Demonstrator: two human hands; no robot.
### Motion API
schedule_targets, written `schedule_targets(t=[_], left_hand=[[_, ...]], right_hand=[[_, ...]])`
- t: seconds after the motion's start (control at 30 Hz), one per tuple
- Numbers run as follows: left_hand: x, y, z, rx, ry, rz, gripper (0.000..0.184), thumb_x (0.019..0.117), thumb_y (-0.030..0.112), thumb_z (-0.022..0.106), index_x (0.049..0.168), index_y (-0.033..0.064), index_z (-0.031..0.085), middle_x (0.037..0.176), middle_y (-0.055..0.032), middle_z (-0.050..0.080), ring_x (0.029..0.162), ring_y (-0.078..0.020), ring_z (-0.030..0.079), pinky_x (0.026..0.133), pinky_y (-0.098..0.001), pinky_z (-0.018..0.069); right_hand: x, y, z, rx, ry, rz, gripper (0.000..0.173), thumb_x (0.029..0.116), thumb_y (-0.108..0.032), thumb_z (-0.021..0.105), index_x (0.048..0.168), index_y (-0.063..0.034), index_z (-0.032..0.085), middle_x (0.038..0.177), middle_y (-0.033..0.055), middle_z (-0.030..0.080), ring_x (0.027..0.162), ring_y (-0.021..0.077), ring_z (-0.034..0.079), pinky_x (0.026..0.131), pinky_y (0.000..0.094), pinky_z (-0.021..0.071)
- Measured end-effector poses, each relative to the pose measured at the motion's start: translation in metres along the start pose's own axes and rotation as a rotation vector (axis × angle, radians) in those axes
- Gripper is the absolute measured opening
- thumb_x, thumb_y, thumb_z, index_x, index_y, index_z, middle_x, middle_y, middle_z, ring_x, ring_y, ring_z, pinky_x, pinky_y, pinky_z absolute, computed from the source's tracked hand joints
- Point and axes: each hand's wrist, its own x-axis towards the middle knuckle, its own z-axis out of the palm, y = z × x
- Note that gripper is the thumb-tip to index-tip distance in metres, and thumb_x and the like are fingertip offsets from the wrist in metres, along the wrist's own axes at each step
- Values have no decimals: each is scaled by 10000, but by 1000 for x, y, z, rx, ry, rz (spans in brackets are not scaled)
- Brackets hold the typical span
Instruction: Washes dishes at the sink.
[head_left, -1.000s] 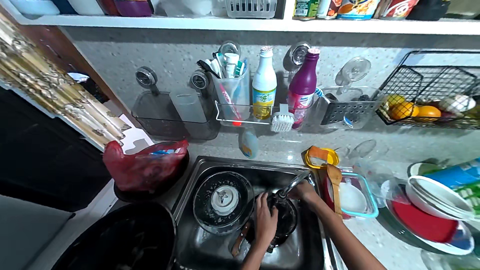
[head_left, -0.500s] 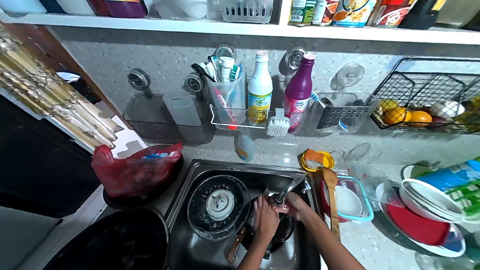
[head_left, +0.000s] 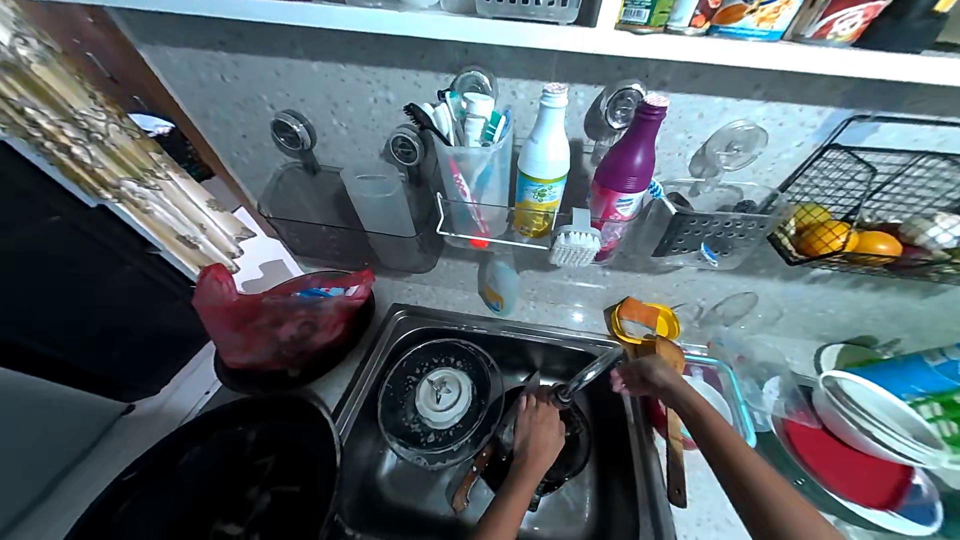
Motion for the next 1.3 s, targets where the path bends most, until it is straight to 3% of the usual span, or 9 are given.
schedule_targets(t=[0.17, 0.27, 0.43, 0.53, 0.67, 0.77, 0.93, 1.07, 1.3], left_hand=[[-5, -2, -7, -223, 108, -17, 406, 1062, 203, 457, 1401, 20, 585, 1486, -149, 545, 1427, -264, 461, 1213, -415, 304], [-4, -6, -2, -418, 288, -22, 354, 1064, 172, 479, 1338, 23, 645, 1388, -167, 617, 1321, -277, 571, 1142, -396, 425], [-2, -1, -8, -83, 21, -18, 422, 1068, 212, 438, 1425, 26, 564, 1523, -147, 510, 1457, -291, 419, 1224, -454, 268], [-2, -4, -5, -79, 40, -31, 425, 1054, 205, 453, 1436, 52, 561, 1521, -134, 513, 1453, -278, 425, 1219, -444, 282], [-2, -9, 10, -297, 355, -32, 531, 898, 104, 686, 1413, 29, 580, 1469, -211, 526, 1369, -383, 487, 1156, -491, 380], [2, -19, 24, -428, 617, 35, 406, 835, 17, 711, 1240, -7, 698, 1357, -230, 605, 1256, -439, 554, 1081, -554, 426], [-3, -19, 30, -519, 644, 195, 132, 885, -87, 623, 906, -91, 753, 1118, -261, 710, 1102, -388, 678, 1008, -456, 533], [-1, -23, 37, -541, 508, 228, 207, 985, 111, 637, 1083, -6, 776, 1099, -202, 740, 1046, -308, 723, 996, -409, 553], [-2, -22, 26, -552, 452, 172, 241, 992, 204, 656, 1049, 10, 786, 1057, -162, 761, 1037, -266, 730, 1007, -385, 540]], right_hand=[[8, -10, -10, -234, 183, -63, 229, 1023, -126, 573, 1111, 63, 668, 991, 158, 728, 828, 208, 714, 781, 371, 580], [-6, -2, 11, -220, 225, -176, 252, 1051, -121, 491, 1013, 39, 682, 814, 114, 723, 652, 174, 700, 628, 340, 592], [-6, 27, 58, -274, 236, -252, 219, 977, -76, 521, 986, -11, 731, 839, 99, 721, 692, 187, 676, 689, 391, 557], [-20, 25, 69, 204, 71, -139, 295, 1044, -54, 416, 873, 35, 639, 663, 81, 678, 538, 161, 658, 528, 313, 570], [-49, 23, 94, 295, -252, -28, 230, 1036, -17, 362, 940, 31, 565, 720, 127, 701, 640, 235, 723, 622, 371, 618], [-41, 28, 109, 492, -325, 100, 345, 1115, -177, 282, 1068, 21, 561, 804, 144, 695, 690, 237, 713, 644, 363, 605], [-46, 16, 82, 526, -327, 145, 180, 1001, 7, 365, 956, -18, 537, 801, 103, 641, 712, 213, 684, 701, 357, 611], [-20, 15, 39, 289, -230, -3, 337, 1072, -62, 312, 1150, 85, 605, 912, 150, 718, 778, 215, 713, 743, 361, 592], [6, -1, -5, -28, 141, -74, 258, 1053, -144, 539, 1177, 61, 634, 1036, 159, 691, 850, 180, 667, 792, 345, 549]])
